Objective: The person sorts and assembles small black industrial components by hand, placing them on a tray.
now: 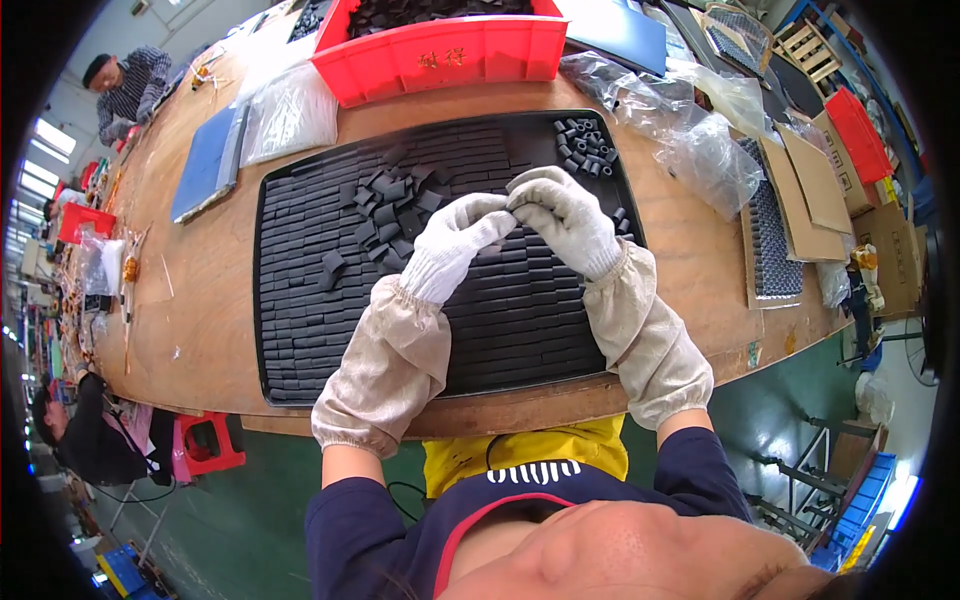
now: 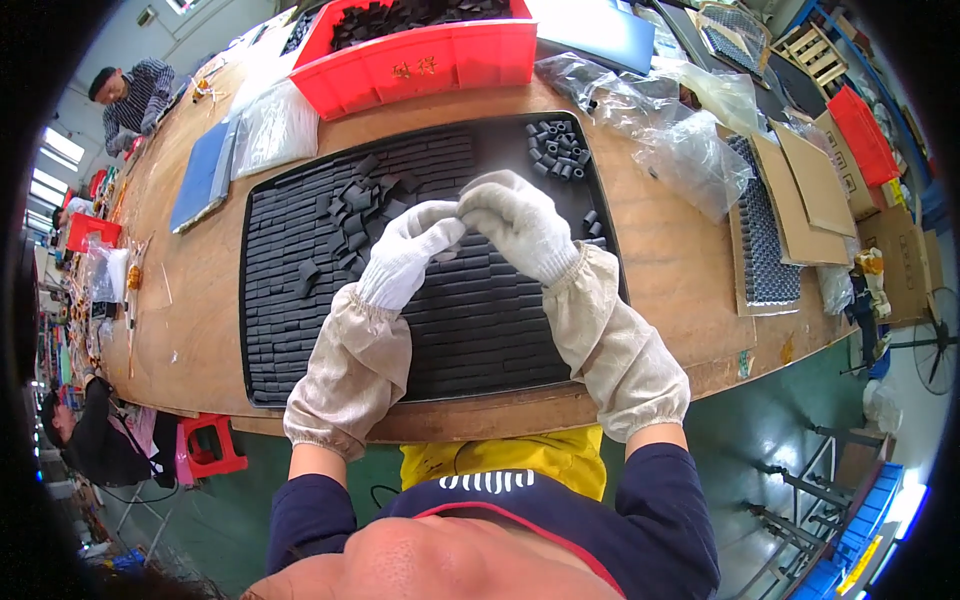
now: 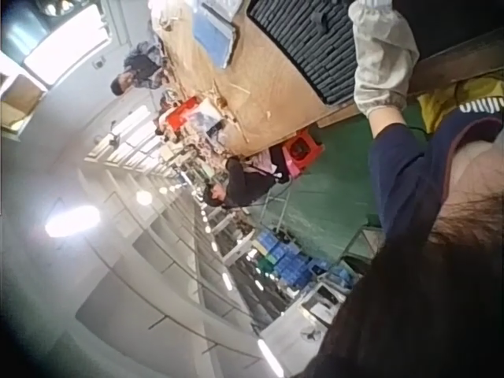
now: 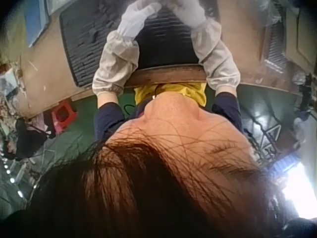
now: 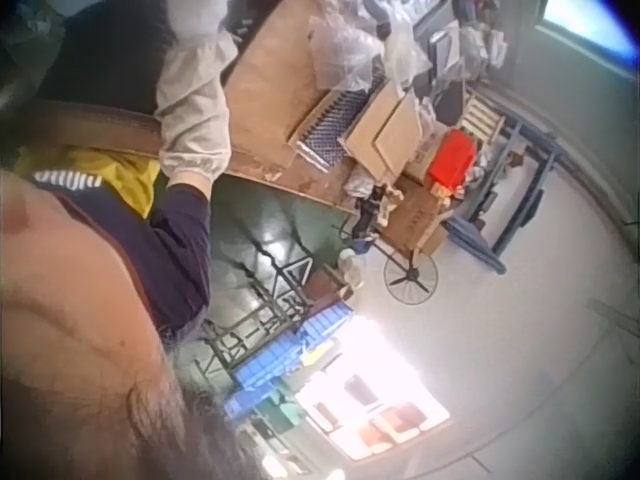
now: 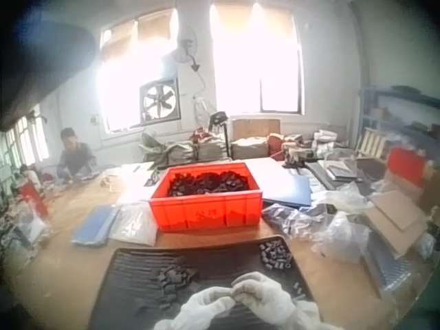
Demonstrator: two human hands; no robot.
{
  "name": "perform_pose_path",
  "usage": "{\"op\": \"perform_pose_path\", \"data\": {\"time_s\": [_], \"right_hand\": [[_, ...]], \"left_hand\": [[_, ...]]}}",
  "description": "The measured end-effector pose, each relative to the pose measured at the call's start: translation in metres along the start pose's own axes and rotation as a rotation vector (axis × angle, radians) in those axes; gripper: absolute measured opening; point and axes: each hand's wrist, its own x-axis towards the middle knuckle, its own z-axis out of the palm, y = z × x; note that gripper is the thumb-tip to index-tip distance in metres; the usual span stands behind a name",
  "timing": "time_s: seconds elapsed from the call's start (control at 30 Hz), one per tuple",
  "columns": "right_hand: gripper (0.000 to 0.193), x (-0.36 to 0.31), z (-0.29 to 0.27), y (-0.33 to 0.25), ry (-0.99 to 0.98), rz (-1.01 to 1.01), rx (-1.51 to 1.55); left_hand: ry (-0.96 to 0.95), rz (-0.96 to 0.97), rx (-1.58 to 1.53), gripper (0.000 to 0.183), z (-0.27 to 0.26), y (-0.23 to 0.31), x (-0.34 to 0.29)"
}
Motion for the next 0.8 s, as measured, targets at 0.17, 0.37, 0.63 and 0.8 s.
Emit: {"op": "perform_pose_path", "data": {"time_s": [0.17,0.37,0.63,0.8], "right_hand": [[0.015,0.000,-0.002,-0.004,0.229,0.057,0.085],[0.017,0.001,-0.035,0.044,0.681,0.172,0.002],[0.012,-0.005,-0.042,0.086,0.882,0.136,-0.307],[0.012,-0.008,-0.045,0.073,0.869,0.074,-0.439]], "left_hand": [[0.048,0.111,0.073,0.030,0.003,0.006,-0.002],[0.267,0.454,0.782,0.028,0.009,0.010,0.049],[0.438,0.464,1.668,0.024,0.008,0.000,0.131],[0.325,0.491,1.981,0.031,0.016,0.004,0.111]]}}
